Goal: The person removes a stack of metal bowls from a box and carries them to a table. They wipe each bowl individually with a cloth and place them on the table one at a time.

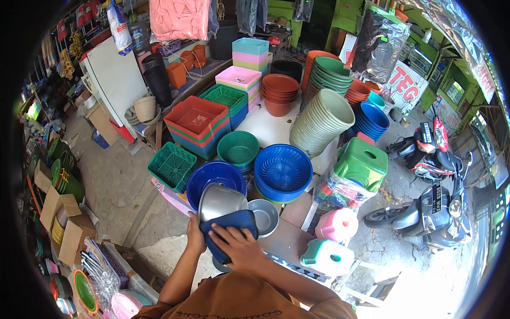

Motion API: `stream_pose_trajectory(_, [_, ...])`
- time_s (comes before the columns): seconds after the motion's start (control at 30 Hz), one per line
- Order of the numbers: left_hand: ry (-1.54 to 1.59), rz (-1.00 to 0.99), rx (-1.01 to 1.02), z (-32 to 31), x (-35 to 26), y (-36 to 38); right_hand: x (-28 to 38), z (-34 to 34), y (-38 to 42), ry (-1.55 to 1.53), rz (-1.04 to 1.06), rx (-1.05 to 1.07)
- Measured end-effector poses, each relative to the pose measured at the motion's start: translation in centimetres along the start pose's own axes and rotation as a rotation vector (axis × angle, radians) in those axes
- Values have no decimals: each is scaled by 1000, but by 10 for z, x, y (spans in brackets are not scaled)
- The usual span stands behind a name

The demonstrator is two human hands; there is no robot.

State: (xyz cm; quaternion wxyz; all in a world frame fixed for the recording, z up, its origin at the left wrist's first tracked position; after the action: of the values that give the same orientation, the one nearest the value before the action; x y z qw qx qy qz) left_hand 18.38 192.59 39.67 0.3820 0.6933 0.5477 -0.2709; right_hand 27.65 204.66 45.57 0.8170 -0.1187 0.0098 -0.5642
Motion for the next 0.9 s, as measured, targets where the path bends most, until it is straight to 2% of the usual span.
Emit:
stream_pose_trajectory(0.03, [-2,1,2,-2,-3,2,7,4,0,60,75,-96])
stream_pose_trajectory(0.07, [-130,-34,58,-7,-6,5,7,3,-2,140,126,-88])
stream_pose_trajectory(0.13, [-358,-94,207,1,0,3,-2,13,-9,103,163,-108])
stream_pose_trajectory(0.17, [-356,-96,205,8,4,-2,-6,22,-15,67,206,-128])
stream_pose_trajectory(0.23, [-309,-125,411,2,8,-2,-19,38,-25,65,164,-102])
stream_pose_trajectory(0.3, [-315,-124,423,-12,-6,7,-48,45,-31,-52,-27,-136])
stream_pose_trajectory(0.33, [-324,-75,402,-8,-6,7,-66,40,-33,-220,-65,-197])
stream_pose_trajectory(0.4, [-286,4,371,11,0,1,-104,13,-25,-829,-251,-220])
stream_pose_trajectory(0.43, [-286,0,362,10,-2,3,-122,-19,-11,-1160,-549,-184])
stream_pose_trajectory(0.47, [-107,-9,309,6,-6,5,-127,-53,10,-1478,-858,-136])
stream_pose_trajectory(0.5, [74,-20,256,6,-9,6,-123,-65,15,-1677,-846,-181])
stream_pose_trajectory(0.53, [212,27,248,7,-6,4,-115,-68,20,-1743,-875,-241])
stream_pose_trajectory(0.57, [217,22,241,2,-6,5,-104,-71,24,-1809,-906,-302])
stream_pose_trajectory(0.63, [371,53,121,-10,-4,4,-79,-76,33,-1650,-1002,-379])
stream_pose_trajectory(0.67, [416,115,159,-17,-1,5,-75,-81,38,-1280,-887,-378])
stream_pose_trajectory(0.7, [416,114,156,-23,0,6,-42,-48,28,-1439,-986,-477])
stream_pose_trajectory(0.77, [522,230,94,-37,6,10,-34,-30,26,-623,-610,-892])
stream_pose_trajectory(0.8, [552,232,101,-45,4,13,-34,-36,32,-621,-613,-895])
stream_pose_trajectory(0.87, [485,228,95,-43,11,10,-15,-28,24,-168,-341,-646])
stream_pose_trajectory(0.9, [419,221,87,-42,15,9,-15,-24,26,-165,-344,-644])
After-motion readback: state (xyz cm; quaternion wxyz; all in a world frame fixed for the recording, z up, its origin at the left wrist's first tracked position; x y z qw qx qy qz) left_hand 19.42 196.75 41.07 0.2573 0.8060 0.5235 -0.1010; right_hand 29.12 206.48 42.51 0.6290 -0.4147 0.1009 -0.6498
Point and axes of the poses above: each hand's wrist, its own y-axis away from the middle knuckle, its own z-axis out of the back of the hand, x = y × z, the point moved 6 cm from there along -y, towards the middle knuckle, and after that the axes turned 14 degrees about y, right-handed, at the moved point
